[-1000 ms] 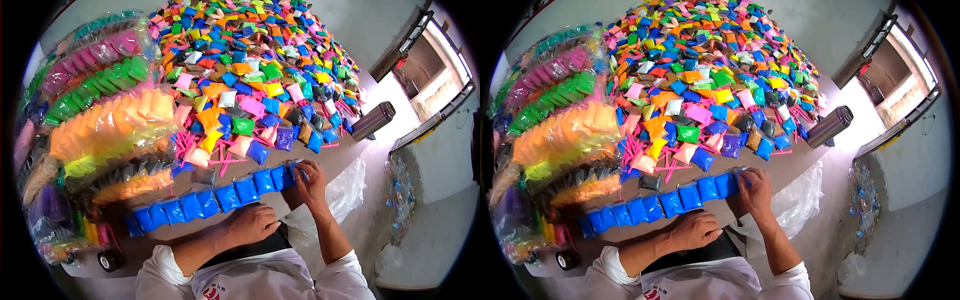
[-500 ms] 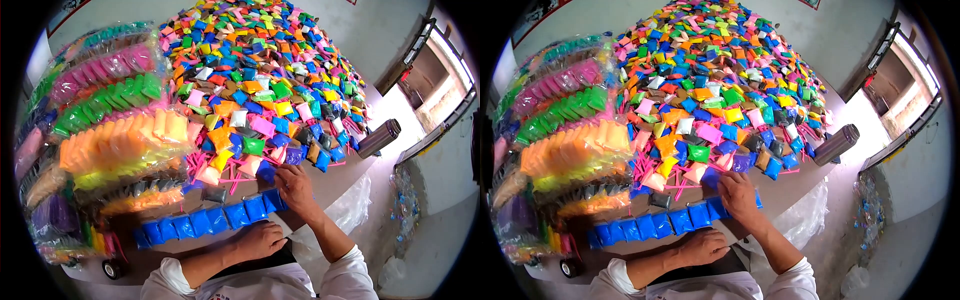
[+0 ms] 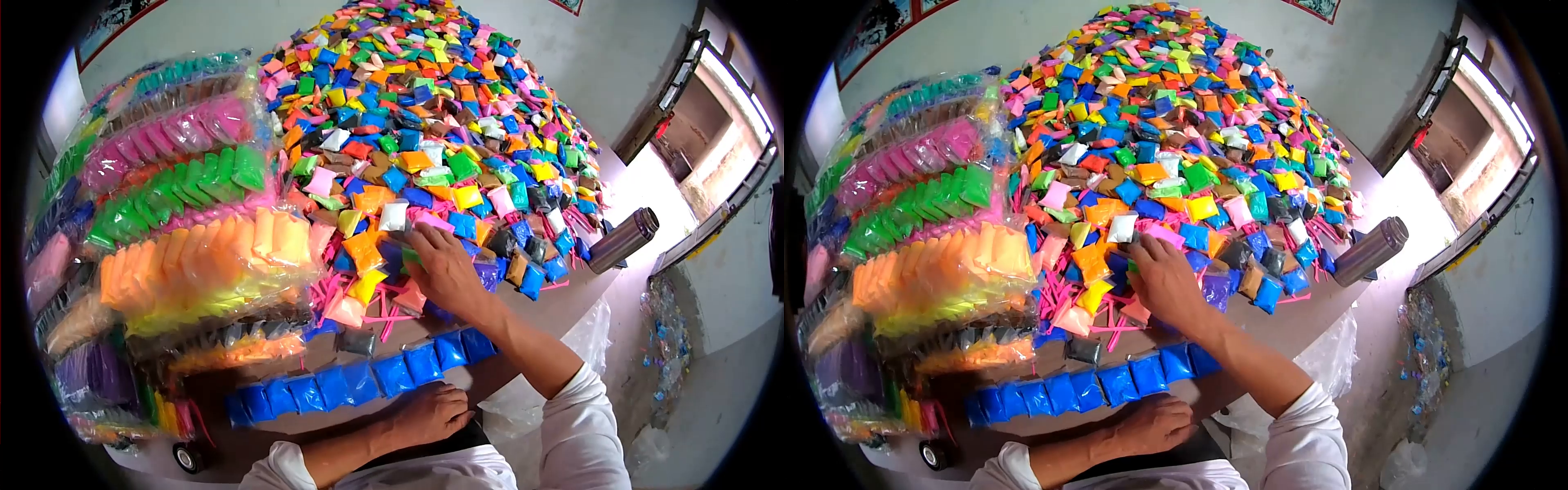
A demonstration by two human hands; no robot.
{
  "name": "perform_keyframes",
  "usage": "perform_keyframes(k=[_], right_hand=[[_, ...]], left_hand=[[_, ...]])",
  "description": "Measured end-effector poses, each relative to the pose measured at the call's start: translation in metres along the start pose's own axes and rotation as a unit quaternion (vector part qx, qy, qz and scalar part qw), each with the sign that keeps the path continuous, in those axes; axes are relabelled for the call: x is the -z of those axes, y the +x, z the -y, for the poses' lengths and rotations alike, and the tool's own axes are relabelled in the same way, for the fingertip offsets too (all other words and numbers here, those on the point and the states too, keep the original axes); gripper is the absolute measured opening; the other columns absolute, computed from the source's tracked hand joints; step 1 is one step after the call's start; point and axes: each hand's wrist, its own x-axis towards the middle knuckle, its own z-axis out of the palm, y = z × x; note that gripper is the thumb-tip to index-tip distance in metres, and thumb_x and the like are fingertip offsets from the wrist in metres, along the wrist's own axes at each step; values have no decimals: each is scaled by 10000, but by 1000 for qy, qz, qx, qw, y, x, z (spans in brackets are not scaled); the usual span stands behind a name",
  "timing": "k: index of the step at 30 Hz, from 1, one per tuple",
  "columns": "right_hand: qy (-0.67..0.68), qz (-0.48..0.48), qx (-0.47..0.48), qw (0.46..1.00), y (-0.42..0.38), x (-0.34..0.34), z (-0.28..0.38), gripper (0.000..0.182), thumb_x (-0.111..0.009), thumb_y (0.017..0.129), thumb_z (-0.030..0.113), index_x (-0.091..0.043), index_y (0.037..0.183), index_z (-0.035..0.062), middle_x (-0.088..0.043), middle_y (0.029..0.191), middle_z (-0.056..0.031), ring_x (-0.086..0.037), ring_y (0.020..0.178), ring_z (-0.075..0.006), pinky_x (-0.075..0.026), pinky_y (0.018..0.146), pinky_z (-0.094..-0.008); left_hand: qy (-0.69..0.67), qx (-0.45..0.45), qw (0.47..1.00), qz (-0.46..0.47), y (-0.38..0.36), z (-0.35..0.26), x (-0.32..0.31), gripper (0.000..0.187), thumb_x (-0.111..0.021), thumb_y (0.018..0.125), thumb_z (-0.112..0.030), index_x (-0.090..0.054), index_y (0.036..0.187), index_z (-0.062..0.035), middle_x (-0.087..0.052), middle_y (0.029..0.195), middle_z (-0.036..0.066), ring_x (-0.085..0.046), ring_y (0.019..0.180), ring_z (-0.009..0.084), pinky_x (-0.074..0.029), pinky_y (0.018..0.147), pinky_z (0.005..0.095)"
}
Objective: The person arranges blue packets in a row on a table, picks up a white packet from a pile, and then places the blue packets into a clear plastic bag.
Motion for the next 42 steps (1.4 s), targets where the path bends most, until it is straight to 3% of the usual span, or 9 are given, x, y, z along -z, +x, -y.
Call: perform_keyframes(k=[8,14,16,22,27,36,37,39,42], right_hand=[[6,-55,24,998,60,-52,-84,290,-594,920,137,-602,1162,-24,-642,1163,-249,-614,1052,-442,-505,914,-483],[31,23,-86,996,89,-53,-132,145,-601,909,134,-651,978,16,-673,966,-241,-644,932,-432,-515,797,-512],[56,-147,-129,979,96,-49,-145,126,-592,904,108,-665,945,14,-679,883,-236,-656,863,-436,-517,751,-509],[15,-215,-126,968,147,-40,-237,175,-574,893,62,-706,1005,39,-706,903,-229,-681,860,-429,-540,774,-491],[-53,-49,-217,973,167,-42,-286,275,-568,924,225,-713,1128,113,-717,1007,-207,-688,960,-395,-528,822,-485],[-138,48,-373,916,178,-50,-281,587,-697,826,502,-649,1297,154,-648,1307,-181,-609,1207,-381,-473,1026,-458],[-140,25,-343,929,174,-51,-288,517,-686,844,469,-690,1227,122,-690,1201,-194,-649,1128,-390,-511,961,-452],[-88,4,-326,941,169,-48,-305,473,-673,857,451,-709,1172,100,-704,1120,-202,-668,1075,-394,-525,914,-458],[-29,-117,-250,961,153,-46,-322,364,-629,894,359,-731,973,19,-704,875,-226,-698,827,-394,-542,756,-471]], left_hand=[[-12,8,999,32,-13,14,-15,163,-662,881,-161,-618,820,-16,-599,814,170,-616,809,350,-507,742,439],[8,33,996,85,2,5,-2,276,-600,928,-207,-612,756,9,-597,801,203,-603,806,379,-498,740,468],[19,46,991,127,6,5,2,285,-589,933,-208,-618,750,9,-604,803,204,-602,801,377,-497,736,467],[133,-30,985,108,-23,37,-49,157,-682,846,-137,-635,734,-36,-610,808,139,-577,787,324,-474,718,448],[-50,27,997,43,-8,8,-14,164,-651,857,-156,-617,731,-57,-572,790,137,-558,813,319,-458,762,445],[45,-59,994,80,-20,17,-30,169,-604,854,-182,-620,748,-51,-575,808,128,-560,843,301,-471,796,431],[42,-59,994,78,-27,21,-45,169,-604,854,-182,-620,748,-51,-575,808,128,-560,843,301,-471,796,431],[-103,114,983,99,-42,29,-80,171,-609,809,-227,-622,747,-68,-575,798,118,-562,841,285,-472,798,429],[77,-21,993,83,-40,27,-65,175,-610,794,-250,-620,753,-79,-575,797,111,-559,830,285,-472,797,436]])
